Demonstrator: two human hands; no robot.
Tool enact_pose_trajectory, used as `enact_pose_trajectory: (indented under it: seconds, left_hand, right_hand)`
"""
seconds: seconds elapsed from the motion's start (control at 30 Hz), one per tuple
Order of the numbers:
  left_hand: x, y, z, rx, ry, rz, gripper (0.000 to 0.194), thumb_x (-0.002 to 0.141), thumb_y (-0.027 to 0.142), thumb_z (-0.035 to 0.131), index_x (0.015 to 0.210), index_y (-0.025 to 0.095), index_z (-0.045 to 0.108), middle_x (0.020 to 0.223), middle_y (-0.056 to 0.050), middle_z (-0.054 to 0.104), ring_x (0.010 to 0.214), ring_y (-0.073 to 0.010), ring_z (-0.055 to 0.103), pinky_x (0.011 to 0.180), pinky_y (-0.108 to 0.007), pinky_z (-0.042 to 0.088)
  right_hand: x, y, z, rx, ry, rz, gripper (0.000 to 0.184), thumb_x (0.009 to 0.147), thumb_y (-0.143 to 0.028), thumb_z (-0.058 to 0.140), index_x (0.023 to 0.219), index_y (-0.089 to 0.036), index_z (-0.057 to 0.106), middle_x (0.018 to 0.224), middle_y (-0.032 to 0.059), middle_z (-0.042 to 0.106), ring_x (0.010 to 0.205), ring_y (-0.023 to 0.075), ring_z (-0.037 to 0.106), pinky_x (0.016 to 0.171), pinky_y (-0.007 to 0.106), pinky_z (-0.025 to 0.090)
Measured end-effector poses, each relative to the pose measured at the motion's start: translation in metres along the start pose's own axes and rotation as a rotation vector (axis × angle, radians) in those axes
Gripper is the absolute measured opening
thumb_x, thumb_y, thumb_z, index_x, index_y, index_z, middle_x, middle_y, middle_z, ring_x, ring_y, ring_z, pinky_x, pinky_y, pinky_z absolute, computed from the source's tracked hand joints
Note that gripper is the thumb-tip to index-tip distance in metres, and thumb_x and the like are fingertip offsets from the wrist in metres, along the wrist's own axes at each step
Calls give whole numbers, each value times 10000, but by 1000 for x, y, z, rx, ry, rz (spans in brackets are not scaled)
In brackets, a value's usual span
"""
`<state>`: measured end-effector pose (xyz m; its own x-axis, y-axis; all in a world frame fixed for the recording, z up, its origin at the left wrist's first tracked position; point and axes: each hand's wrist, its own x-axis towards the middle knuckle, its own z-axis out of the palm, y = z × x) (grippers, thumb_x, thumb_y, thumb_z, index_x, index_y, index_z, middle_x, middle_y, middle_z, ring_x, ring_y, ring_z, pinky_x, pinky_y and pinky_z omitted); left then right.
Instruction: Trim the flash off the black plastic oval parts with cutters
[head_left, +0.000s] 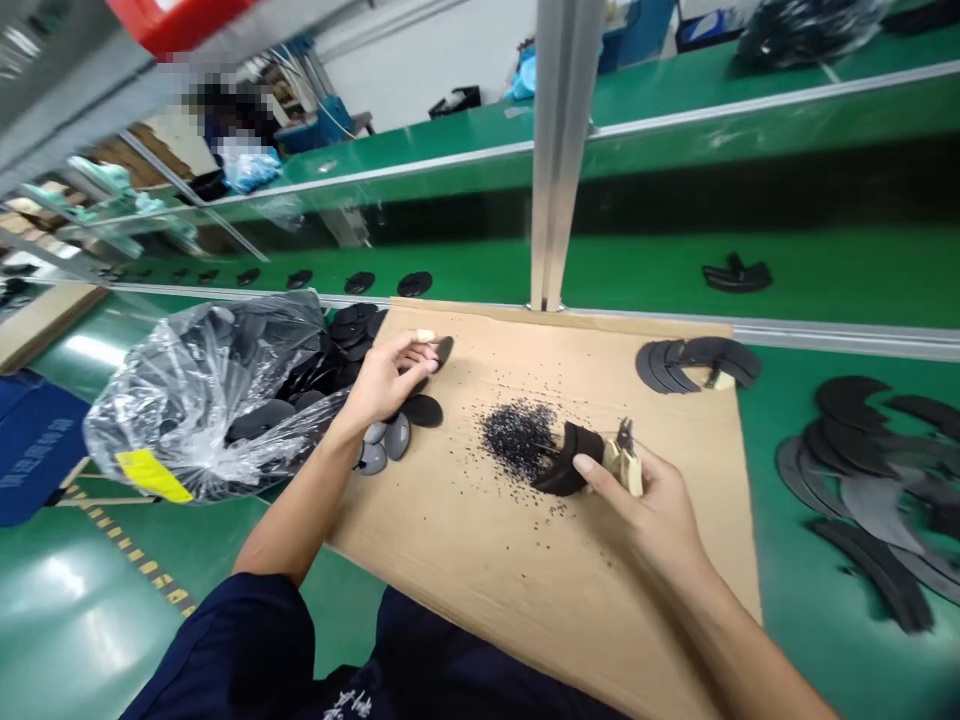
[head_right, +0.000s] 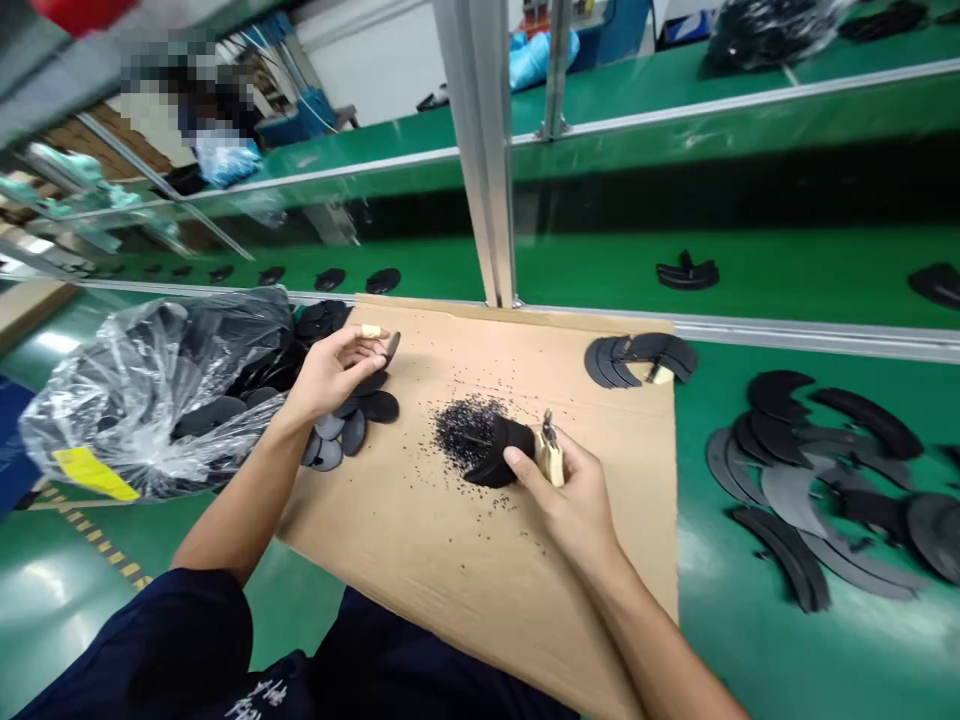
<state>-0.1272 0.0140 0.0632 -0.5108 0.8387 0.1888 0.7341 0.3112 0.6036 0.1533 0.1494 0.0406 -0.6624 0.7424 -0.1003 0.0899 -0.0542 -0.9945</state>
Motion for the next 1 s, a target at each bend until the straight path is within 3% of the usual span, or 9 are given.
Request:
enact_pose_trajectory:
  seconds: [0.07,0.13,0.23,0.33,0.4,0.57,0.77,0.87,1.0]
  left_hand:
    - [-11,26,23,-420,-132,122,314,895,231,633,1200,154,612,963,-67,698,894,-160,682,837,-283,572]
    - [-23,52,46,-695,-290,169,292,891,234,667,1172,161,638,927,-56,695,898,-157,681,856,-288,571]
    - [-38,82,69,-859,-470,157,280,905,178,637,1184,172,640,974,-64,700,952,-169,694,903,-314,579]
    - [-46,93,80,-916,-533,139,408,876,149,651,1275,202,588,1191,-104,680,1125,-216,677,948,-338,586]
    - [-49,91,87,-919,-506,116,428,861,142,653,1277,210,575,1232,-111,677,1147,-224,679,906,-322,607]
    - [-44,70,97,-877,-373,50,344,834,89,552,1157,186,614,1087,-89,741,1023,-188,730,821,-308,634]
    - [-34,59,80,-858,-72,-10,246,872,205,626,1117,197,616,1048,-80,738,952,-173,724,832,-333,637]
    - [-40,66,79,-792,-77,31,267,885,250,660,1143,189,630,1018,-72,727,852,-150,708,739,-287,629]
    - [-50,73,84,-514,-43,111,237,891,274,688,1107,178,676,941,-52,685,743,-116,627,626,-229,547]
  right_hand:
    - [-3,0,0,97,-56,49,447,691,-536,821,653,-217,510,591,-54,426,544,110,373,526,262,339]
    - [-6,-1,0,192,-120,90,428,681,-545,828,694,-216,555,613,-46,463,564,119,415,546,267,373]
    - [-9,-4,0,267,-132,91,384,677,-524,842,776,-223,624,677,-31,527,626,139,488,625,287,449]
    - [-9,-6,0,275,-112,71,373,682,-518,839,817,-229,645,723,-15,564,700,167,544,680,304,486]
    - [-8,-5,-1,258,-107,58,360,691,-512,831,805,-229,640,713,-17,555,705,169,546,674,302,485]
    - [-7,-2,-1,207,-21,-8,313,736,-456,800,753,-220,595,682,-44,502,630,125,463,614,272,436]
    - [-5,1,0,-8,180,-68,268,783,-411,746,765,-213,565,701,-24,512,652,132,443,613,279,416]
    - [-6,3,3,-44,102,-63,269,790,-420,728,766,-209,563,697,-25,521,649,134,458,604,277,413]
    - [-10,4,8,-44,12,-81,242,818,-420,698,809,-209,579,721,-23,550,657,136,489,619,273,429]
